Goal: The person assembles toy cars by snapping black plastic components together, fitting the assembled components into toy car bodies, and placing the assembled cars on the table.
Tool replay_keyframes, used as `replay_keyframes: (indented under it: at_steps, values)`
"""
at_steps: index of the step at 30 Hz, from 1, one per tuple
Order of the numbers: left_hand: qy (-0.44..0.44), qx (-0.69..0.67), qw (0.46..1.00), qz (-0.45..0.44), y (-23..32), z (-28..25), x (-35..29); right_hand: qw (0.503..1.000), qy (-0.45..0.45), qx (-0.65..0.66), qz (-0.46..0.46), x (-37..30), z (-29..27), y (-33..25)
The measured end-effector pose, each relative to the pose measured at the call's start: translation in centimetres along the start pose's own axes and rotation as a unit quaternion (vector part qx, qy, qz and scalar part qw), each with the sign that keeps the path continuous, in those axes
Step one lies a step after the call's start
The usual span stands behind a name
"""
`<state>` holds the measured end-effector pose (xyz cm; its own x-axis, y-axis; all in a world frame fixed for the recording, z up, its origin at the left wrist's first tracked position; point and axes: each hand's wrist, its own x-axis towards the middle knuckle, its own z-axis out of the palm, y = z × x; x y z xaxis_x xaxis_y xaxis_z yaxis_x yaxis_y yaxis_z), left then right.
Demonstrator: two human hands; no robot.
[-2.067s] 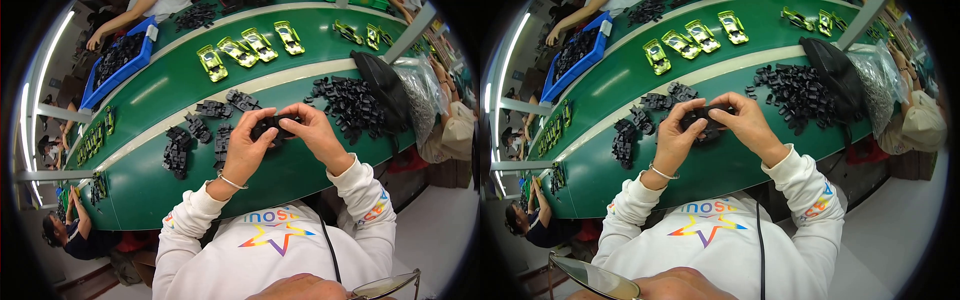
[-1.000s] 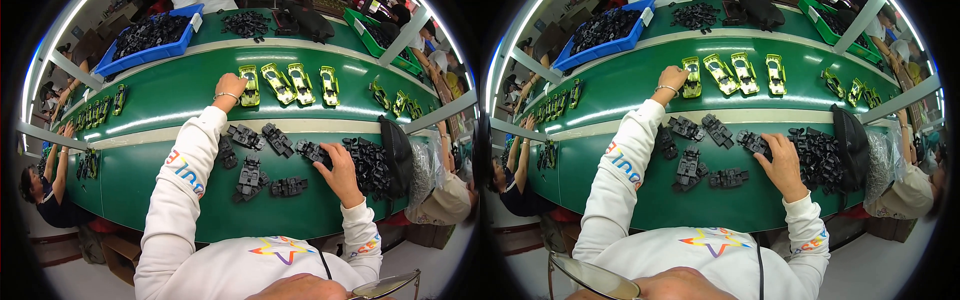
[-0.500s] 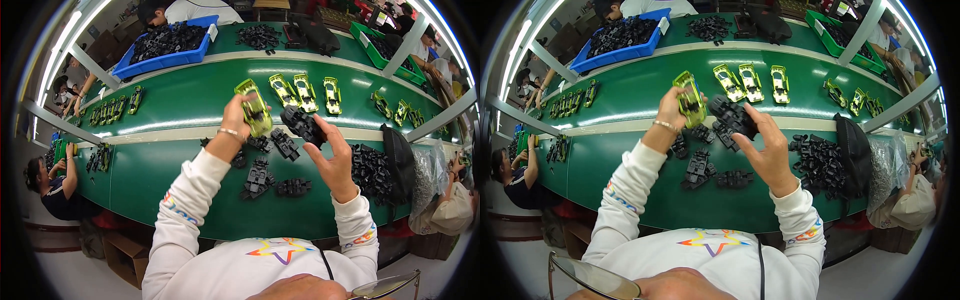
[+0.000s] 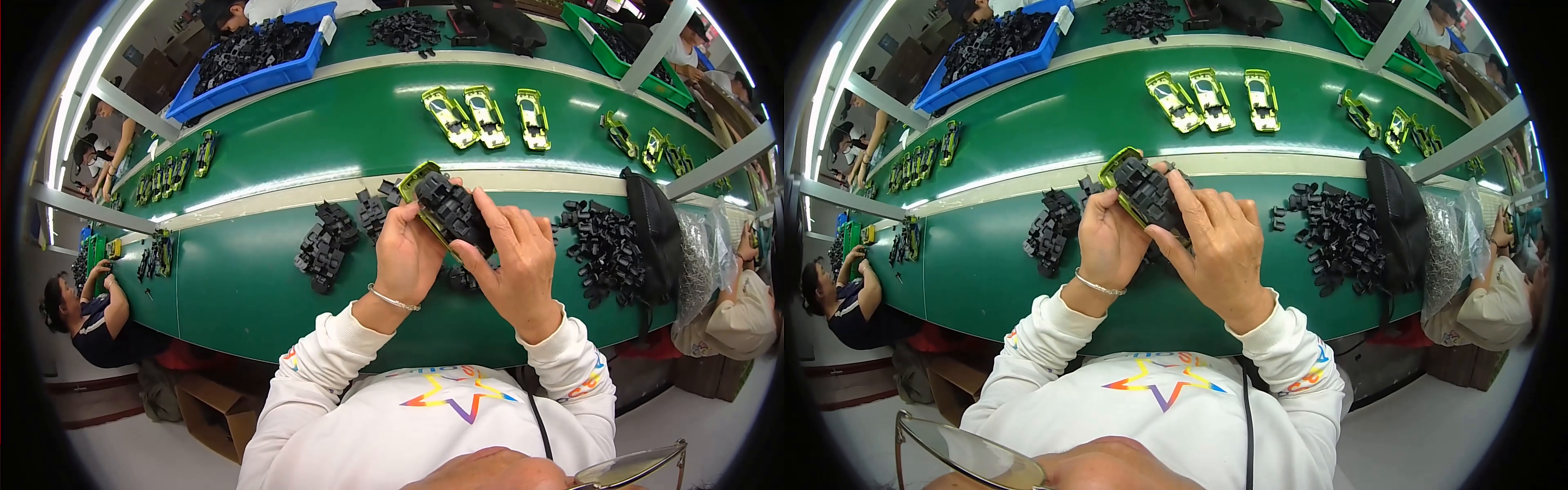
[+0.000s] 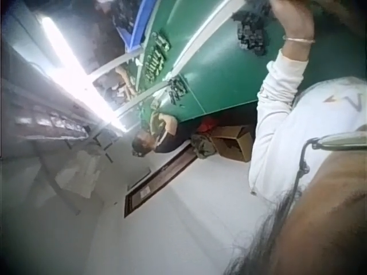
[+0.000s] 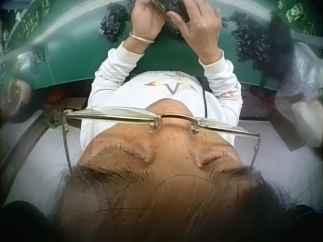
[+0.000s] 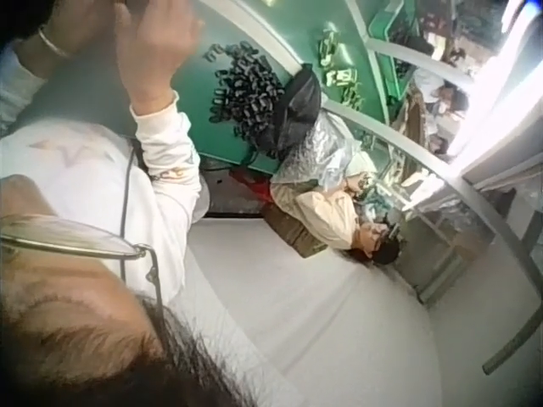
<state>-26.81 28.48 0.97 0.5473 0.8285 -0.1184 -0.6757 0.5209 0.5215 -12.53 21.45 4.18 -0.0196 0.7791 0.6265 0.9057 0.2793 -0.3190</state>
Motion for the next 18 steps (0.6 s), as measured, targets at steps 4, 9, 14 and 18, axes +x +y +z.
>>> replay_keyframes:
  at_steps: [4, 9, 14, 18]
  values:
    - [-0.025, 0.016, 1.0, 0.003, 0.2, 0.2, -0.1, 1.0, -0.011, -0.002, 0.002, -0.2, 0.2, 0.2]
    - [-0.045, -0.003, 0.999, 0.011, 0.3, 0.2, -0.3, 1.0, -0.014, -0.002, -0.007, 0.1, 0.8, 0.2]
    - [-0.04, 0.003, 0.999, 0.007, 0.2, 0.1, -0.1, 1.0, -0.023, -0.001, -0.003, 0.4, 1.0, 0.8]
    - [-0.026, 0.034, 0.999, 0.022, -0.2, 0.0, -0.1, 0.999, -0.031, 0.0, -0.015, 0.5, 0.9, 0.8]
